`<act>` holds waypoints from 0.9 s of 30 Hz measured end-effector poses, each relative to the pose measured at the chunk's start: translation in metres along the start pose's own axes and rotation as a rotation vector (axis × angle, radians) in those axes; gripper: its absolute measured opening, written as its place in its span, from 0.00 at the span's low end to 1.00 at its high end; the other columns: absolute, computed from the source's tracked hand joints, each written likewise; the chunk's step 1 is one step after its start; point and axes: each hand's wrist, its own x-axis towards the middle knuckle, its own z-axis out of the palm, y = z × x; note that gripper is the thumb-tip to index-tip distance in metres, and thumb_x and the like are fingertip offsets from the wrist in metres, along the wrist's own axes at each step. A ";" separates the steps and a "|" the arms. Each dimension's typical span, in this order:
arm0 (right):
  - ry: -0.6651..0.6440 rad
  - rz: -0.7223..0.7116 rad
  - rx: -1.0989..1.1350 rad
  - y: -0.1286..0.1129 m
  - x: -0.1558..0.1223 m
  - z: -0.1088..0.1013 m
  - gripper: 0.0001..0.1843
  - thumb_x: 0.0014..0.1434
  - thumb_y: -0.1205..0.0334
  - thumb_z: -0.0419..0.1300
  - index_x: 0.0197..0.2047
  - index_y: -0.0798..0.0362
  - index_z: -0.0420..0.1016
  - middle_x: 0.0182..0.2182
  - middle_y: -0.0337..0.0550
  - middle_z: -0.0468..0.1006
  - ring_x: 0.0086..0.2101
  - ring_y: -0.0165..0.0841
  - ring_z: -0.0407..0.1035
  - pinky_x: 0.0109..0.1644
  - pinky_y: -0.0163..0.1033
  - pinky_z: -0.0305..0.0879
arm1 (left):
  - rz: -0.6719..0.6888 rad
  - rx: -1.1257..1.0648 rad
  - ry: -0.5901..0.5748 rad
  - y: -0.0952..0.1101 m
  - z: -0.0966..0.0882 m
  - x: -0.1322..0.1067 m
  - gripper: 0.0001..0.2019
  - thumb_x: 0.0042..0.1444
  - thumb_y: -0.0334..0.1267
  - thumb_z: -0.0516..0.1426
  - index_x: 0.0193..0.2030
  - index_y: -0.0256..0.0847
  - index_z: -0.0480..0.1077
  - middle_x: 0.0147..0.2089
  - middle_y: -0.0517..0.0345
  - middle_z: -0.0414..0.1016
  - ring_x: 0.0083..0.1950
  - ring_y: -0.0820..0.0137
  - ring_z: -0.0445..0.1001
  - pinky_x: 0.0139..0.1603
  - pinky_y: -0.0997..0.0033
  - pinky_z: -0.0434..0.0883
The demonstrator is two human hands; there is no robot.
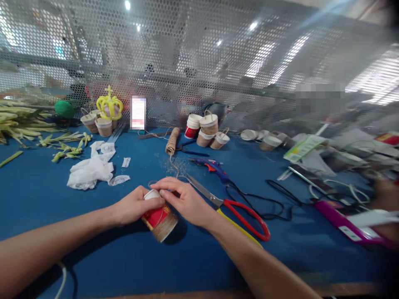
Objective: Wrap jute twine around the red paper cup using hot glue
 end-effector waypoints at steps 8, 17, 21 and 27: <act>0.016 0.017 0.017 -0.004 0.001 0.001 0.11 0.57 0.68 0.51 0.42 0.54 0.72 0.41 0.45 0.74 0.43 0.31 0.67 0.48 0.39 0.62 | 0.037 -0.068 -0.090 0.006 -0.003 -0.003 0.18 0.45 0.49 0.55 0.20 0.34 0.61 0.20 0.64 0.57 0.22 0.78 0.53 0.23 0.77 0.53; 0.013 0.041 0.017 -0.006 0.002 0.003 0.09 0.55 0.67 0.54 0.39 0.53 0.73 0.38 0.44 0.74 0.41 0.31 0.68 0.44 0.39 0.65 | 0.035 -0.032 -0.088 0.007 -0.001 -0.004 0.22 0.45 0.53 0.54 0.15 0.37 0.55 0.17 0.67 0.50 0.19 0.79 0.47 0.20 0.77 0.49; 0.024 0.020 -0.026 -0.004 0.003 0.004 0.09 0.55 0.69 0.54 0.38 0.54 0.73 0.37 0.45 0.74 0.40 0.31 0.68 0.45 0.39 0.64 | 0.002 -0.056 -0.070 0.003 0.001 -0.001 0.21 0.44 0.52 0.56 0.16 0.36 0.57 0.17 0.67 0.53 0.19 0.80 0.49 0.20 0.78 0.51; 0.040 0.064 -0.180 -0.015 -0.001 -0.004 0.10 0.54 0.68 0.53 0.39 0.55 0.73 0.39 0.46 0.75 0.40 0.31 0.68 0.45 0.38 0.63 | -0.027 -0.067 -0.007 0.008 0.000 0.000 0.17 0.43 0.47 0.57 0.16 0.36 0.59 0.16 0.67 0.55 0.18 0.81 0.50 0.19 0.78 0.50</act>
